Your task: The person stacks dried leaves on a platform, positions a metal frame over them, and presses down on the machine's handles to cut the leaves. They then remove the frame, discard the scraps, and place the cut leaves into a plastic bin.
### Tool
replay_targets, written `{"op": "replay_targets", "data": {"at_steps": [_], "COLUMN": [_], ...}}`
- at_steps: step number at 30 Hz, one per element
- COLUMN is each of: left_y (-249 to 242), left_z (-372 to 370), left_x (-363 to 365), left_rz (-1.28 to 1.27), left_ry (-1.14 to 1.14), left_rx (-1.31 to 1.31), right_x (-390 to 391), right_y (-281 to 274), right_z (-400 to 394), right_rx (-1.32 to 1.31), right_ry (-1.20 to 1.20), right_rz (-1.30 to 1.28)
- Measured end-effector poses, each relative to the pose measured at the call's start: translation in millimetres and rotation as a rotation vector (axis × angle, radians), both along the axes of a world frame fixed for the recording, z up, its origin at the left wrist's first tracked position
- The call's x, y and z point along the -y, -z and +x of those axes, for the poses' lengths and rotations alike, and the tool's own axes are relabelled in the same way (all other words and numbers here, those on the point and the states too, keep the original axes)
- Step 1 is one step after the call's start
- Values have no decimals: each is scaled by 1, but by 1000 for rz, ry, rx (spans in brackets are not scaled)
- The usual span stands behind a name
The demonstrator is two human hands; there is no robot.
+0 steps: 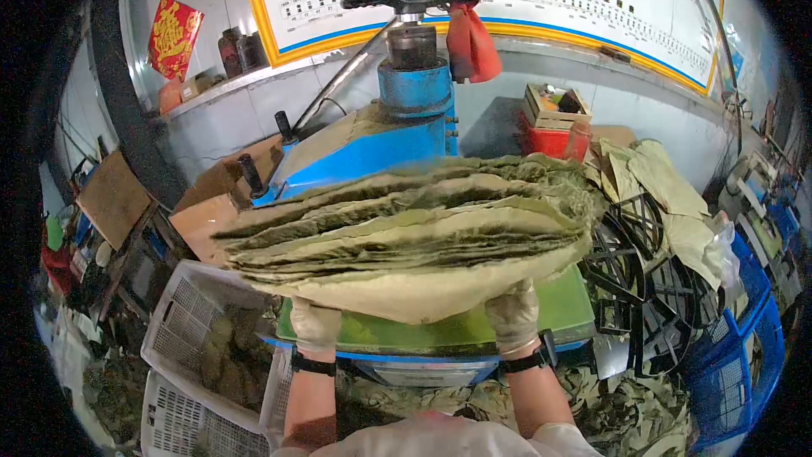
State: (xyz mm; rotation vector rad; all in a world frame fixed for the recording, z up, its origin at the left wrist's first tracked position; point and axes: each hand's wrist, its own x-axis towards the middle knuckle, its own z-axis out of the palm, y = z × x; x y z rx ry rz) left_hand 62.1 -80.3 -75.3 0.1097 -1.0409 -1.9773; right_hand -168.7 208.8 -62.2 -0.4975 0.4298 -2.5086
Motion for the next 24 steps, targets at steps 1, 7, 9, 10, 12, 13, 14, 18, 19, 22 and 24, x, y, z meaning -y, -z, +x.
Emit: {"op": "replay_targets", "data": {"at_steps": [1,7,9,10,12,13,14,18,19,22,24], "left_y": [9,-18,-16,-18,-31,-9,-7,-18,-19,-28,1], "left_z": [3,-3,4,2,-2,-1,-3,-3,5,2,2], "left_x": [0,-33,-17,-10,-31,-26,-29,-28,-20,-24,-16], "left_rz": [-82,227,219,262,331,234,221,226,203,170,270], "left_ry": [-136,-160,-113,118,-69,-168,-151,-60,-28,113,-9], "left_rx": [115,-74,-59,-247,-156,51,60,-139,-119,-218,-116], "right_x": [-2,5,1,1,-3,-3,2,7,6,6,3], "right_y": [11,14,0,-2,5,9,12,36,28,16,14], "right_z": [-3,12,12,9,14,21,30,16,12,10,20], "right_rx": [-93,29,-56,-34,-128,-122,-13,24,66,-2,-65], "right_ry": [-32,39,11,-13,-31,-10,3,20,-28,-13,-19], "right_rz": [-40,-4,-33,-34,-42,-50,-23,24,-11,2,9]}}
